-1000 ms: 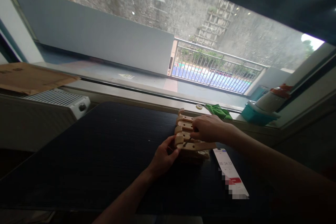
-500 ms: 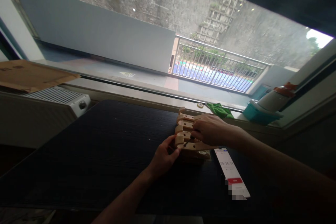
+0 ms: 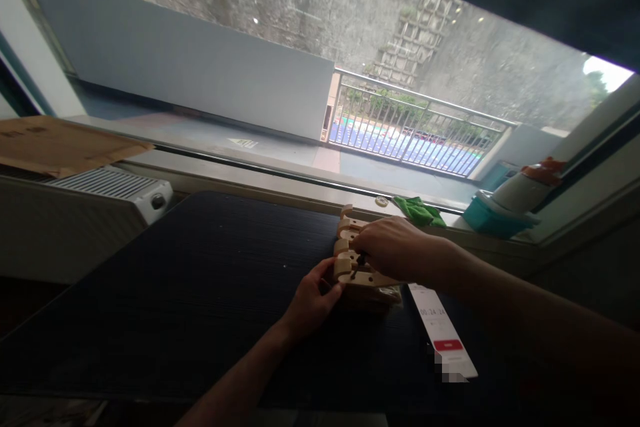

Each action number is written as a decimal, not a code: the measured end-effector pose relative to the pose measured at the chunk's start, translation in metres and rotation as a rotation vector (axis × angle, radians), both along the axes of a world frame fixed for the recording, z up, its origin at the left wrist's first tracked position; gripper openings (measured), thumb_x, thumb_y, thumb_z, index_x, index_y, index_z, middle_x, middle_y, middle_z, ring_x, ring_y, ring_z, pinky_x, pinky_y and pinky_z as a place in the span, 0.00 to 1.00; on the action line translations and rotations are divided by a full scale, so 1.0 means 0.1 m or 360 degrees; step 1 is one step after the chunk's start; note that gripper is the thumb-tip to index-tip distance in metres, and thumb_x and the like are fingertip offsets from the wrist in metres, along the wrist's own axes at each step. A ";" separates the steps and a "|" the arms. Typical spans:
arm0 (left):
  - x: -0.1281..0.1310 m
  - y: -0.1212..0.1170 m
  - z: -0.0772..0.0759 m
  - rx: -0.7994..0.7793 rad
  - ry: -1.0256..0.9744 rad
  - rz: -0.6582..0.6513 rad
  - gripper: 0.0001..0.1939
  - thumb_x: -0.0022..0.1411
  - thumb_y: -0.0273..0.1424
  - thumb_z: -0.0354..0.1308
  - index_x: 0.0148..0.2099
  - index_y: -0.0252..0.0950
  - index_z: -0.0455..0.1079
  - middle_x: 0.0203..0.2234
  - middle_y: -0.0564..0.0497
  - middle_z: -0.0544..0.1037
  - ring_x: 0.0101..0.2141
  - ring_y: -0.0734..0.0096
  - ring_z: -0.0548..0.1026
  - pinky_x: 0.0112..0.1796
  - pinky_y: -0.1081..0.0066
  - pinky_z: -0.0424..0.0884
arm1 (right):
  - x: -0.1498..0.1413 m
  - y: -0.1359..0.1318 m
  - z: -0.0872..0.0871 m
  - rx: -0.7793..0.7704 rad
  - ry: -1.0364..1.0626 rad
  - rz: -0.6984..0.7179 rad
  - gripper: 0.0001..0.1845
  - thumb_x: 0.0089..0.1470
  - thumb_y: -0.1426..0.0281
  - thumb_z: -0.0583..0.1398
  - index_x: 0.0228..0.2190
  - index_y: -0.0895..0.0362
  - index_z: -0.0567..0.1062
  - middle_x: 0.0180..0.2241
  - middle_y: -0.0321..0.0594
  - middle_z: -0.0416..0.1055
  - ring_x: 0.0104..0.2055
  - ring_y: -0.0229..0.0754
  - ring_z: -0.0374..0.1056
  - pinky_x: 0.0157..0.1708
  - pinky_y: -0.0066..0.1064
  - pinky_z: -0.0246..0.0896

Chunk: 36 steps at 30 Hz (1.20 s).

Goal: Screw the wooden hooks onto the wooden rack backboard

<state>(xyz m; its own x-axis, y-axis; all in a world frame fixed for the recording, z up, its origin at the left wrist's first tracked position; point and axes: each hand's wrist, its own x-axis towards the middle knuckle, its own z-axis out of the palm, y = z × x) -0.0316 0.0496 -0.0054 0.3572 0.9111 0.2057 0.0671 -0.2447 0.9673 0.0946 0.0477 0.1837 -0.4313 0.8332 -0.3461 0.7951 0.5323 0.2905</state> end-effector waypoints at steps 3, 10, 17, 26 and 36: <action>0.00 0.00 -0.01 -0.0012 0.0015 0.0005 0.22 0.54 0.31 0.55 0.52 0.36 0.62 0.39 0.49 0.74 0.35 0.69 0.71 0.36 0.72 0.68 | 0.12 0.06 -0.09 -0.0009 0.0087 -0.0040 0.09 0.52 0.69 0.52 0.27 0.56 0.72 0.28 0.37 0.71 0.29 0.39 0.66 0.27 0.28 0.50; 0.00 0.01 -0.03 0.0001 -0.0012 -0.0008 0.22 0.55 0.32 0.54 0.52 0.36 0.62 0.40 0.49 0.74 0.36 0.68 0.71 0.37 0.71 0.67 | 0.17 0.05 -0.22 0.0190 0.0127 -0.0262 0.21 0.56 0.60 0.44 0.30 0.57 0.72 0.29 0.43 0.71 0.31 0.42 0.66 0.29 0.31 0.52; -0.01 0.00 0.00 0.0002 -0.0023 -0.0043 0.21 0.55 0.31 0.54 0.52 0.36 0.62 0.38 0.50 0.73 0.35 0.69 0.71 0.37 0.71 0.67 | 0.08 0.00 -0.01 -0.0020 0.0078 -0.0011 0.07 0.48 0.74 0.55 0.30 0.55 0.73 0.29 0.37 0.71 0.30 0.39 0.66 0.26 0.28 0.50; -0.01 0.00 -0.02 -0.0012 -0.0007 0.0017 0.22 0.53 0.32 0.55 0.52 0.36 0.63 0.38 0.49 0.74 0.34 0.69 0.71 0.37 0.72 0.68 | 0.27 0.11 -0.21 0.0029 0.0216 -0.0188 0.17 0.54 0.60 0.50 0.28 0.56 0.73 0.30 0.40 0.71 0.32 0.40 0.66 0.29 0.29 0.51; -0.01 -0.01 0.02 -0.0002 -0.0042 0.0006 0.21 0.54 0.32 0.55 0.51 0.36 0.63 0.38 0.50 0.74 0.35 0.68 0.72 0.36 0.71 0.68 | 0.18 0.01 -0.10 0.0016 0.0183 -0.0094 0.06 0.47 0.68 0.56 0.29 0.53 0.72 0.29 0.36 0.70 0.30 0.38 0.64 0.25 0.27 0.49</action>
